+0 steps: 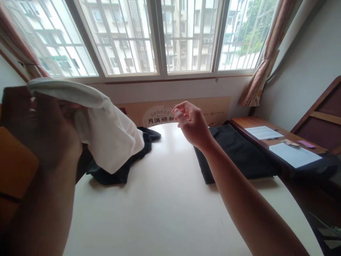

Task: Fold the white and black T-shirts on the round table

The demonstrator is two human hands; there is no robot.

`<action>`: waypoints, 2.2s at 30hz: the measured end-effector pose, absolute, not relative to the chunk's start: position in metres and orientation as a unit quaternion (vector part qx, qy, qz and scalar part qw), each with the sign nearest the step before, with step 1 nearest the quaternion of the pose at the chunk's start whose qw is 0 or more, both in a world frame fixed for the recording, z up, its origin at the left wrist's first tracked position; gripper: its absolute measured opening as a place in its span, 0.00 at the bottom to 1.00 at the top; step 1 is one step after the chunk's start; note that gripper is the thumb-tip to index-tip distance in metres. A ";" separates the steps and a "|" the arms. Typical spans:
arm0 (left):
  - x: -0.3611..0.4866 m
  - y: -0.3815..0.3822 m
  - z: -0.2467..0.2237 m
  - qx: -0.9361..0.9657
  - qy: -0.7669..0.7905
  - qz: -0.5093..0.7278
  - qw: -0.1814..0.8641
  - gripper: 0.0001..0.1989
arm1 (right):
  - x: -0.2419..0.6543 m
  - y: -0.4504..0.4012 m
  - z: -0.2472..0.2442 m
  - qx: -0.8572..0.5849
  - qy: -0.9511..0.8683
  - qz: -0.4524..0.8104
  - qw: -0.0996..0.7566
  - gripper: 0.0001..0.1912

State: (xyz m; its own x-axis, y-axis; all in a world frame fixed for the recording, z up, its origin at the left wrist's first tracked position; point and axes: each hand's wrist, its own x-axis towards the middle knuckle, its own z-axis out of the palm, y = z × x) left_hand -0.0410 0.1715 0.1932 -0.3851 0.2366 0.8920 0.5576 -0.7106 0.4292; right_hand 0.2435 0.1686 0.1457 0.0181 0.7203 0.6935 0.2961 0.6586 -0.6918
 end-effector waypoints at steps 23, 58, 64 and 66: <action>-0.084 0.258 0.058 -0.664 -0.735 -0.129 0.054 0.28 | 0.384 0.220 0.063 -0.806 -0.559 0.186 -0.061 0.13; 0.022 0.132 0.168 -0.655 -0.452 -0.605 -0.022 0.17 | 0.252 0.149 0.160 -0.329 -0.702 0.226 0.590 0.16; 0.011 0.148 0.161 -0.655 -0.491 -0.571 -0.060 0.18 | 0.218 0.127 0.143 -0.408 -0.860 0.151 0.265 0.17; 0.013 0.149 0.159 -0.674 -0.506 -0.534 -0.073 0.16 | 0.209 0.127 0.137 -0.415 -0.872 0.124 0.230 0.12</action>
